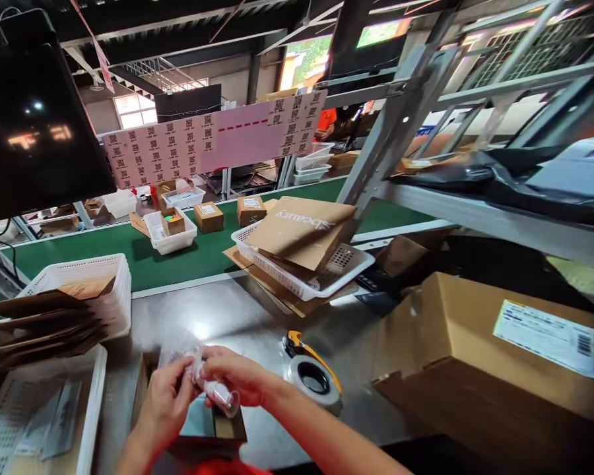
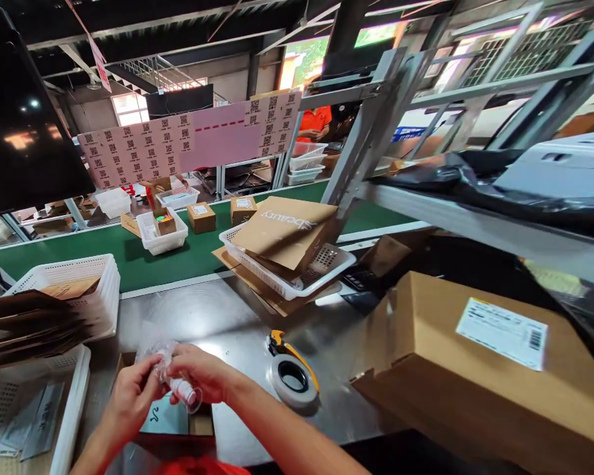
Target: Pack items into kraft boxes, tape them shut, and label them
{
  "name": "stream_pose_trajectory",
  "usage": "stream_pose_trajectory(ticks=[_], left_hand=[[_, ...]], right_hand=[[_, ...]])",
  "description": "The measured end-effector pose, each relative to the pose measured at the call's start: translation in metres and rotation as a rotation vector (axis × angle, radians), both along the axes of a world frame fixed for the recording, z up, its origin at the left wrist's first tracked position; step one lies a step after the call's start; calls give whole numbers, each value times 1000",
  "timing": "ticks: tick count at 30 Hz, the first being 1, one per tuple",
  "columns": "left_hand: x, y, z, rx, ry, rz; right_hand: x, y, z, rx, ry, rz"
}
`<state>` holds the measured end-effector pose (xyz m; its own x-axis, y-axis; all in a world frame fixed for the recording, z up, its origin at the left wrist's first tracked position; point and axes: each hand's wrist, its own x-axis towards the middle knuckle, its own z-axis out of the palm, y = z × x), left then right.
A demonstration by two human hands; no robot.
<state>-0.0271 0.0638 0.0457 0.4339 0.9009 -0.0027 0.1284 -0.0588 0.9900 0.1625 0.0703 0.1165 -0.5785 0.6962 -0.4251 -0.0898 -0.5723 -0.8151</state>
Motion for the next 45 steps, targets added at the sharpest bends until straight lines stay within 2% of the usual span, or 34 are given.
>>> stream_pose_trajectory(ticks=[2, 5, 9, 12, 14, 18, 20, 22, 25, 28, 30, 32, 34, 36, 37, 40, 41, 42, 43, 45], left_hand=[[1, 2, 6, -55, -31, 72], [0, 8, 20, -218, -112, 131], [2, 12, 33, -352, -341, 148], [6, 11, 36, -451, -539, 293], [7, 10, 38, -507, -616, 366], [6, 5, 44, -549, -706, 303], [4, 1, 43, -597, -780, 266], [2, -3, 40, -597, -780, 260], [-3, -8, 37, -485, -588, 284], [-14, -8, 39, -400, -444, 276], [-24, -5, 44, -395, -487, 314], [-33, -1, 46, -407, -574, 423], [-39, 2, 46, -393, -603, 502], [-40, 2, 43, -324, -526, 524], [-38, 2, 42, -273, -478, 522], [-24, -3, 47, -216, -486, 466], [-18, -5, 52, -241, -543, 422], [-11, -6, 58, -266, -596, 366], [-5, -8, 64, -277, -621, 299], [4, -10, 75, -186, -563, 177]], right_hand=[[3, 3, 13, -73, 103, 80], [4, 10, 23, -71, 142, 205], [-1, 25, 15, -70, 69, 238], [-6, 22, 8, -13, -79, 161], [-7, 15, 7, 36, -104, 152], [-4, 7, 3, 71, -121, 267], [-6, 5, 0, 83, -216, 323], [-12, 2, -4, 123, -345, 310], [-20, 1, -9, 226, -501, 207], [-22, 5, -6, 436, -689, 249], [-21, 11, 6, 696, -955, 350], [-20, 16, 23, 943, -1189, 463], [-18, 19, 41, 1048, -1286, 528], [-15, 17, 56, 1143, -1274, 529], [-13, 14, 60, 1239, -1235, 480], [-6, 2, 61, 1599, -1008, 168], [-4, -2, 57, 1642, -908, 60], [-2, -4, 51, 1608, -822, -2], [0, -6, 43, 1544, -730, 2], [3, -6, 26, 1372, -552, 105]])
